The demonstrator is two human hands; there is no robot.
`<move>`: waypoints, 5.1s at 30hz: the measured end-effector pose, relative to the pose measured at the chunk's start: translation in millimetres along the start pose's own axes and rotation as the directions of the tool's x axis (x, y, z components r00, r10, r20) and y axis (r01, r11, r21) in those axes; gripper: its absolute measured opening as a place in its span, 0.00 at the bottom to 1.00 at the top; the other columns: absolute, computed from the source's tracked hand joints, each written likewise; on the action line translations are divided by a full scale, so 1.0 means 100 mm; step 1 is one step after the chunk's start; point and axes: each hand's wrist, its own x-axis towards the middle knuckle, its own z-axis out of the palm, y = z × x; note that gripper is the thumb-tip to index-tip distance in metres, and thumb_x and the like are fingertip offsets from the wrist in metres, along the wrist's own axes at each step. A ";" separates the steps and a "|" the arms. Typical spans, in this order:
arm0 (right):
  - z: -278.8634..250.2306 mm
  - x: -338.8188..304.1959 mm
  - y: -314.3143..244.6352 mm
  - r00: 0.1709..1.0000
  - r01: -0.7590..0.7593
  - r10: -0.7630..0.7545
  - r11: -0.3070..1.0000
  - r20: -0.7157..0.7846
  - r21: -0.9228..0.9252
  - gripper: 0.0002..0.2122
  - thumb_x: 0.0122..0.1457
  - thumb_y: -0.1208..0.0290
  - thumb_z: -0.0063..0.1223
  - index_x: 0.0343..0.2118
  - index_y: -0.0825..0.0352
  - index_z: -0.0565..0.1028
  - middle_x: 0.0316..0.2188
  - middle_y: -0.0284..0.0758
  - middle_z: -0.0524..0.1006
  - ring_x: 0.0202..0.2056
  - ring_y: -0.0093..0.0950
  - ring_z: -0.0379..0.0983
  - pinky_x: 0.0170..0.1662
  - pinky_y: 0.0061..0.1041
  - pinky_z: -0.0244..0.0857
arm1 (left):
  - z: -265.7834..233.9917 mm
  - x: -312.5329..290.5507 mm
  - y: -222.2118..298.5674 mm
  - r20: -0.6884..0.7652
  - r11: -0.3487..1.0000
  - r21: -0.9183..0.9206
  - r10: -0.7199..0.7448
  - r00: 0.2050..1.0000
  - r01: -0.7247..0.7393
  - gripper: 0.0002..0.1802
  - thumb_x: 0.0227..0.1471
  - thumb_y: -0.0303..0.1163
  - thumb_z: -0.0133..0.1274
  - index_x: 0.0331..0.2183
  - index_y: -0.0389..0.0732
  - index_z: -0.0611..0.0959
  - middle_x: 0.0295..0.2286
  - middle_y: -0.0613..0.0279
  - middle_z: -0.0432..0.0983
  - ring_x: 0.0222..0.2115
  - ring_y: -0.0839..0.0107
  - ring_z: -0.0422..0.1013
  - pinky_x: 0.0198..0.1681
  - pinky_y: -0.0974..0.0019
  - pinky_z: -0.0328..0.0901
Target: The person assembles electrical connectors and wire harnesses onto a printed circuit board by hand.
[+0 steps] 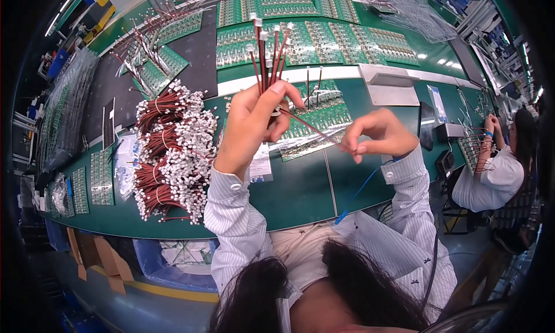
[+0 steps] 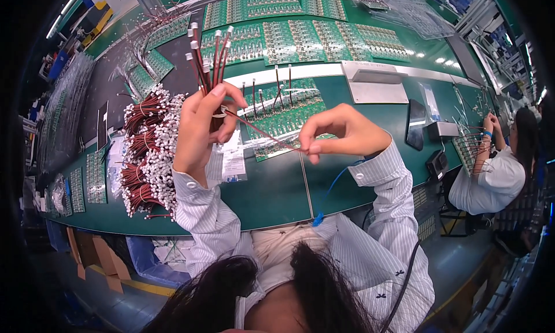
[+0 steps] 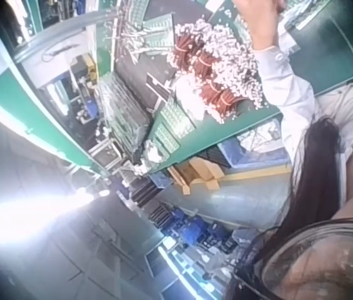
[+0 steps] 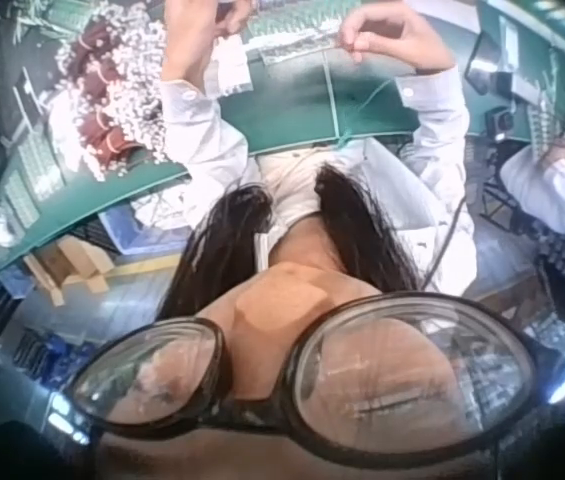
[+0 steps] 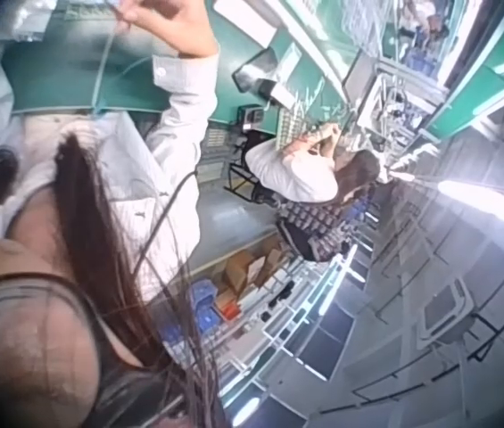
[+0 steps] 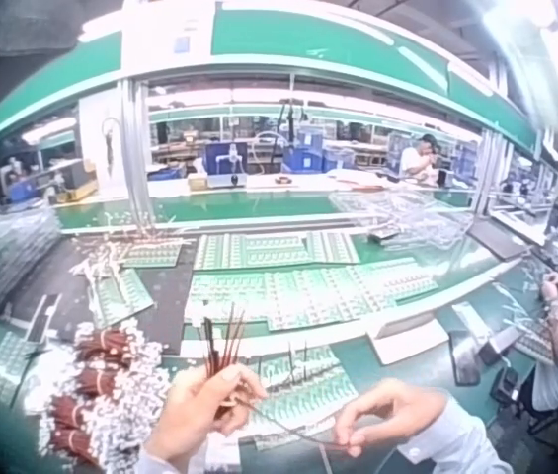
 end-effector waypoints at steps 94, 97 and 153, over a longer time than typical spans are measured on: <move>-0.48 0.41 1.23 0.889 -0.285 -0.185 0.492 -0.419 -0.822 0.03 0.42 0.75 0.50 0.20 0.68 0.70 0.21 0.38 0.70 0.28 0.36 0.67 0.30 0.32 0.62 | 0.00 0.01 -0.01 -0.171 0.945 -0.289 0.108 0.979 -0.155 0.14 0.55 0.35 0.32 0.29 0.36 0.68 0.09 0.74 0.48 0.10 0.85 0.43 0.11 0.78 0.40; -0.49 0.41 1.29 0.881 -0.290 -0.162 0.556 -0.444 -0.779 0.04 0.42 0.75 0.50 0.19 0.69 0.69 0.21 0.39 0.70 0.28 0.37 0.67 0.30 0.33 0.62 | 0.06 0.03 -0.05 -0.130 0.961 -0.258 0.072 0.989 -0.103 0.14 0.55 0.38 0.32 0.31 0.38 0.68 0.09 0.74 0.48 0.09 0.85 0.43 0.11 0.78 0.40; 0.30 0.08 0.04 0.945 0.063 -0.215 0.860 -0.247 -0.506 0.03 0.45 0.79 0.52 0.21 0.71 0.70 0.16 0.30 0.68 0.18 0.18 0.63 0.22 0.16 0.57 | 0.17 0.00 -0.12 -0.260 0.950 -0.266 0.093 0.961 -0.164 0.14 0.52 0.37 0.42 0.23 0.37 0.68 0.10 0.70 0.56 0.09 0.83 0.51 0.12 0.77 0.45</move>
